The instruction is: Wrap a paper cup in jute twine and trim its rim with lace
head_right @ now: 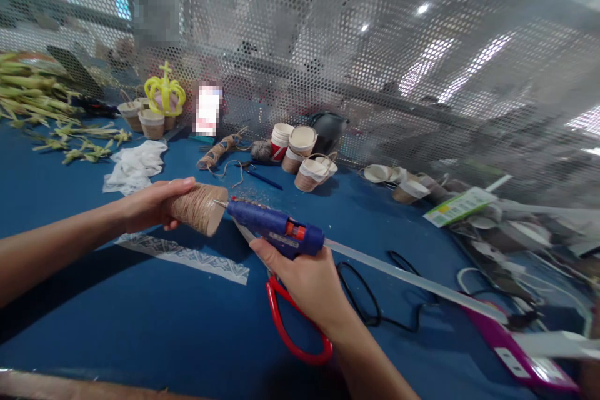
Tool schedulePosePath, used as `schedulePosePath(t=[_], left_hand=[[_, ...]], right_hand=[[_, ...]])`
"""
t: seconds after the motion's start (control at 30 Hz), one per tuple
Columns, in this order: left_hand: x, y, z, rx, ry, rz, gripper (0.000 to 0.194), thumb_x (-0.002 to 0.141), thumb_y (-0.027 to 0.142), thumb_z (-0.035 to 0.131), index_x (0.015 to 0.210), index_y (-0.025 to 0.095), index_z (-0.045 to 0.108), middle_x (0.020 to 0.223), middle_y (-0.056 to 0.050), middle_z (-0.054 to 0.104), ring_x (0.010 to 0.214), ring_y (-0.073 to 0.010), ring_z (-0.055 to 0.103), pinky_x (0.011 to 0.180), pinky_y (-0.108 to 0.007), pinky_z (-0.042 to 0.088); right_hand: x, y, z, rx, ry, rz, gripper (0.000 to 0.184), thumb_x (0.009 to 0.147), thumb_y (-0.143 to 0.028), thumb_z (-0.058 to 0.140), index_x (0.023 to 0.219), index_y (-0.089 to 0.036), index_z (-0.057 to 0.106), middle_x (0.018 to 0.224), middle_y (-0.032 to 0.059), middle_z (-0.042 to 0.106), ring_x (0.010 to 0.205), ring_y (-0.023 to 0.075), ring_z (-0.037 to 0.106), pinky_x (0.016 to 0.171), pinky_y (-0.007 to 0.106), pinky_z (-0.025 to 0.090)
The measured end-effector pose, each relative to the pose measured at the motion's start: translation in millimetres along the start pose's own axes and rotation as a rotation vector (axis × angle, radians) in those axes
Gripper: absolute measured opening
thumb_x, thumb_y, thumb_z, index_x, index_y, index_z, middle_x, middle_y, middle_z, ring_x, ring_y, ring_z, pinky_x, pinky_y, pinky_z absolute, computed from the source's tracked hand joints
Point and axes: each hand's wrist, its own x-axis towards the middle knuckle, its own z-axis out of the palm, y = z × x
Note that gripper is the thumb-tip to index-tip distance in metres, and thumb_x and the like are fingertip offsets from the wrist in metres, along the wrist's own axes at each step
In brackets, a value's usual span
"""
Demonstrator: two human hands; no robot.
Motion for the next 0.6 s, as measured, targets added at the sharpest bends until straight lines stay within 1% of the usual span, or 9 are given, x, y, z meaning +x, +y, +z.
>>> schedulePosePath(t=[0.1,0.17,0.27,0.37,0.43,0.53,0.6], left_hand=[[0.2,0.1,-0.1,-0.012,0.016,-0.002,0.061,0.066,0.06,0.06,0.102,0.011,0.056,0.061,0.0,0.051,0.04,-0.0073,0.044,0.036,-0.019,0.032],[0.5,0.0,-0.9,-0.024,0.027,-0.005,0.059,0.067,0.058,0.059,0.103,0.011,0.056,0.061,0.0,0.052,0.041,-0.0074,0.044,0.037,-0.019,0.034],[1.3,-0.6,-2.6,-0.041,0.031,-0.009,0.058,0.069,0.057,0.059,0.103,0.011,0.055,0.059,0.0,0.052,0.041,-0.008,0.045,0.037,-0.02,0.035],[2.5,-1.4,-4.2,-0.053,0.018,-0.005,0.056,0.071,0.056,0.058,0.104,0.011,0.055,0.06,0.0,0.052,0.042,-0.0082,0.045,0.038,-0.02,0.035],[2.7,-1.7,-4.4,-0.054,0.014,0.0,0.055,0.072,0.055,0.058,0.105,0.011,0.055,0.061,-0.001,0.053,0.042,-0.008,0.045,0.038,-0.02,0.034],[1.5,-1.6,-2.9,-0.022,0.005,0.006,0.057,0.071,0.057,0.056,0.104,0.01,0.055,0.059,-0.001,0.052,0.039,-0.0079,0.045,0.035,-0.02,0.03],[0.0,-1.0,-1.2,0.005,-0.013,0.004,0.06,0.07,0.059,0.056,0.104,0.01,0.056,0.057,-0.001,0.051,0.038,-0.008,0.044,0.035,-0.02,0.028]], right_hand=[[-0.1,-1.4,-0.9,-0.014,-0.004,-0.033,0.025,0.072,-0.036,0.061,0.052,-0.023,0.055,0.039,-0.0045,0.049,0.037,0.0128,0.047,0.037,0.025,0.04],[-0.7,-2.1,-1.2,-0.022,-0.016,-0.036,0.02,0.072,-0.035,0.061,0.056,-0.023,0.059,0.039,-0.0042,0.05,0.04,0.0146,0.051,0.036,0.025,0.04],[-1.8,-2.3,-1.2,-0.025,-0.037,-0.012,0.015,0.073,-0.035,0.061,0.064,-0.023,0.064,0.041,-0.0031,0.054,0.048,0.0181,0.059,0.04,0.026,0.044],[-2.4,-2.0,-0.6,-0.012,-0.045,0.006,0.014,0.072,-0.035,0.062,0.067,-0.022,0.065,0.044,-0.0027,0.057,0.053,0.019,0.061,0.044,0.026,0.046],[-2.0,-2.2,-0.2,-0.003,-0.039,0.012,0.017,0.071,-0.036,0.062,0.061,-0.022,0.062,0.042,-0.0035,0.054,0.05,0.0176,0.059,0.044,0.026,0.045],[-0.4,-3.3,-0.3,0.001,-0.04,0.021,0.029,0.071,-0.037,0.061,0.048,-0.022,0.052,0.037,-0.0047,0.047,0.04,0.0137,0.049,0.041,0.026,0.043],[0.5,-3.8,-0.6,0.008,-0.035,0.04,0.035,0.071,-0.04,0.061,0.044,-0.022,0.047,0.037,-0.0046,0.046,0.036,0.012,0.045,0.04,0.026,0.041]])
